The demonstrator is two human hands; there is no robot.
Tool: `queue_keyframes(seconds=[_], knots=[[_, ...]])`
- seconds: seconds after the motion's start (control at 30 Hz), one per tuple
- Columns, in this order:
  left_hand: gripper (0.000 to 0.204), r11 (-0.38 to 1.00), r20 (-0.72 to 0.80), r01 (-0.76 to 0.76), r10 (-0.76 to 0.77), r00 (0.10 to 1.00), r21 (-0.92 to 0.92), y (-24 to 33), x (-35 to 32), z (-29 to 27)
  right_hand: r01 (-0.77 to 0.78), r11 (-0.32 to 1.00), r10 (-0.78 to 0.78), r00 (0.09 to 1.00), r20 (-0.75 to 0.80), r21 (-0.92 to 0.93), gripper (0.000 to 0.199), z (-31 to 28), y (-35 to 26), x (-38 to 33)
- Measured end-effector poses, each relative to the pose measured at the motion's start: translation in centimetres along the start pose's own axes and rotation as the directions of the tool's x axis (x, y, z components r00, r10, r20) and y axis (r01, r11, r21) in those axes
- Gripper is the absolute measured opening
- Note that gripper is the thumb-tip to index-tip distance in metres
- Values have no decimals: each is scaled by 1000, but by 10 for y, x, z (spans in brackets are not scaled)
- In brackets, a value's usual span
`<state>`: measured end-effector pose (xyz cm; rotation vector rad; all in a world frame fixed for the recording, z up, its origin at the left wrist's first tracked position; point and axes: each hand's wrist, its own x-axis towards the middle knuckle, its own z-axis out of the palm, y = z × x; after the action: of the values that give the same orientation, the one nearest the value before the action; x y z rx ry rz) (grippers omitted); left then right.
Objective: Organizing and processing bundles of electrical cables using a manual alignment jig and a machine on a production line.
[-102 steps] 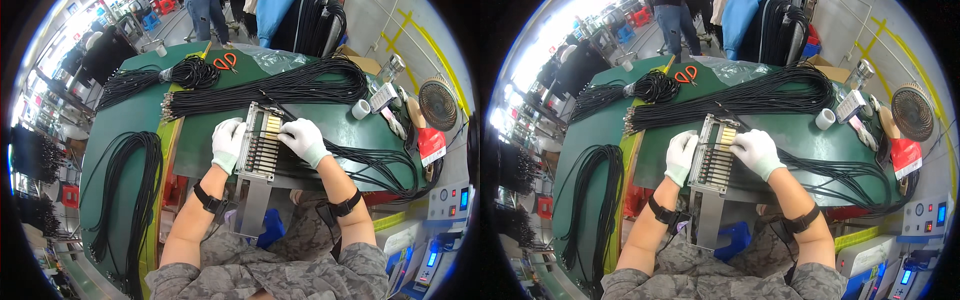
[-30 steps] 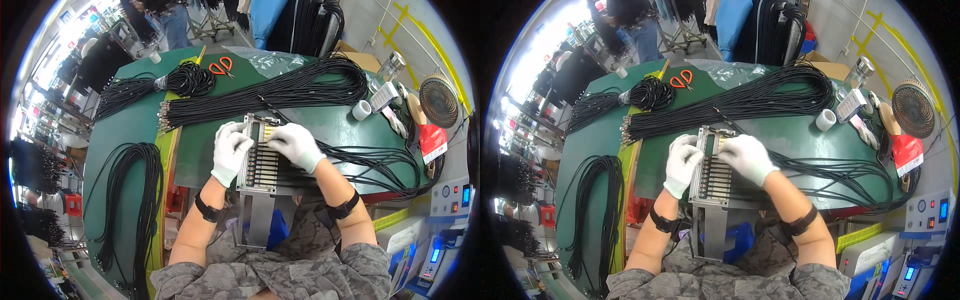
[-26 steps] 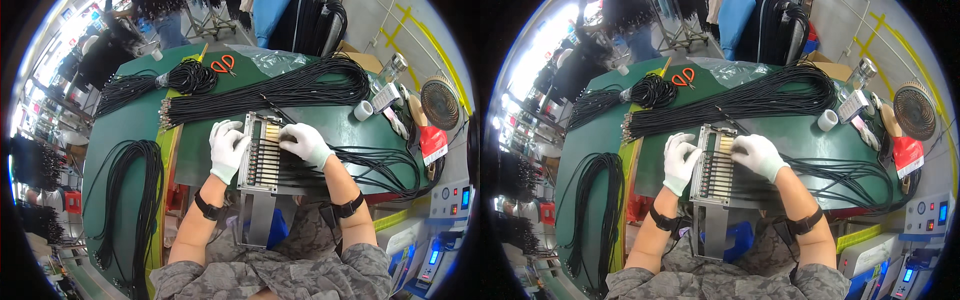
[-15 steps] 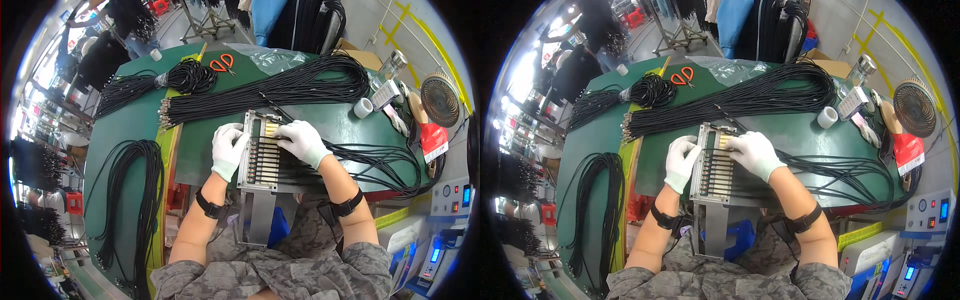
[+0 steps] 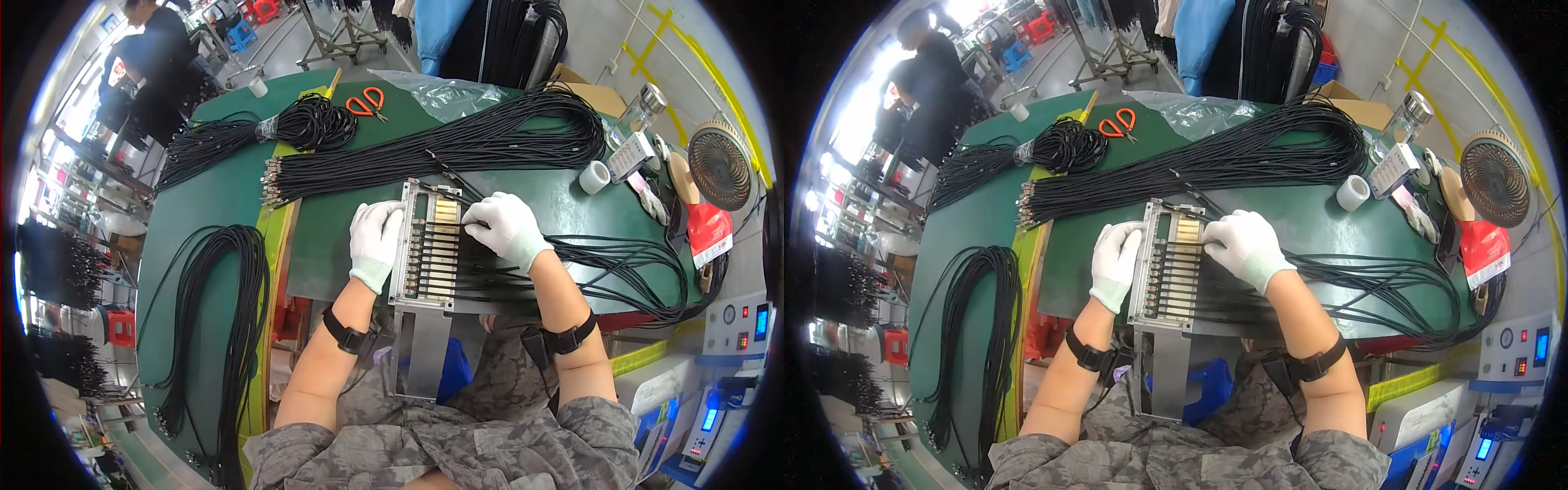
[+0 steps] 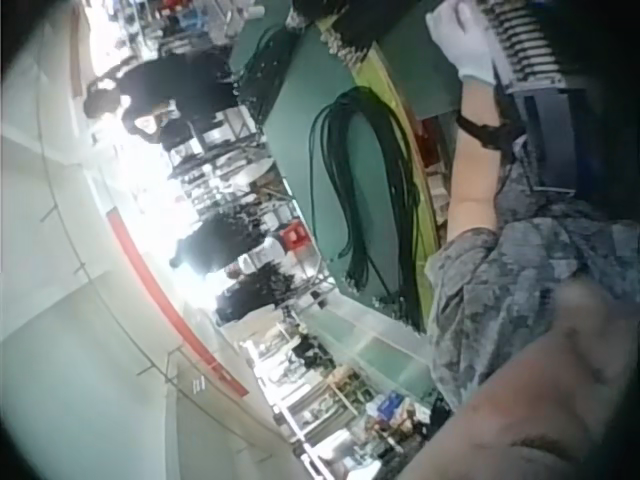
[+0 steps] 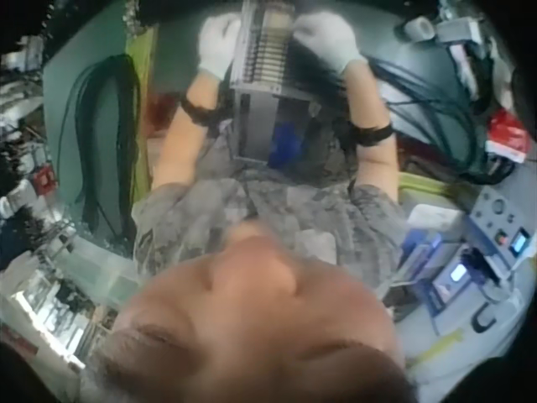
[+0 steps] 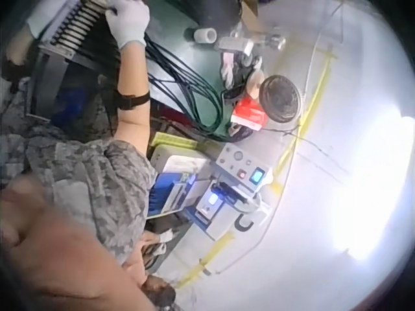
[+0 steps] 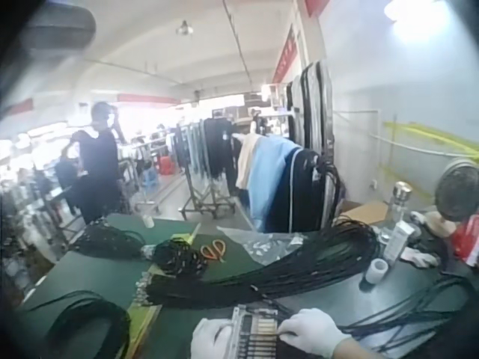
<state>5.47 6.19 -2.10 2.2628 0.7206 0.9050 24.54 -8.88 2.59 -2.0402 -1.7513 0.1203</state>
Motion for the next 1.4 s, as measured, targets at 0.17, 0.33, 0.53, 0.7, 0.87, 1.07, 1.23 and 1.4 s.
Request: queue_keyframes(seconds=[0.17,0.33,0.53,0.7,0.87,1.07,1.23,1.4], knots=[[19,1000,-14,-5,5,1000,-3,-2,0,1,18,1000,-18,1000,-15,11,6,2,2,1],[22,997,92,-24,30,995,-75,9,1,-3,51,998,-51,999,-6,-34,7,5,-5,1],[27,929,301,-274,194,934,249,30,-5,2,-12,994,-15,969,-248,-104,15,11,0,8],[26,951,332,-206,122,935,229,29,-3,8,-253,955,209,945,-252,-157,16,25,27,12],[23,955,225,-253,215,950,154,19,-4,8,-233,971,204,931,-302,-63,14,11,36,9],[20,986,-93,-29,14,996,-161,5,5,6,-117,958,139,988,-68,262,11,-3,30,5],[12,973,-85,-106,90,992,-205,8,4,6,45,989,-35,996,-78,139,11,3,24,5],[10,946,-24,-267,267,963,-182,22,1,3,195,959,-150,965,-215,204,15,12,-24,13]])
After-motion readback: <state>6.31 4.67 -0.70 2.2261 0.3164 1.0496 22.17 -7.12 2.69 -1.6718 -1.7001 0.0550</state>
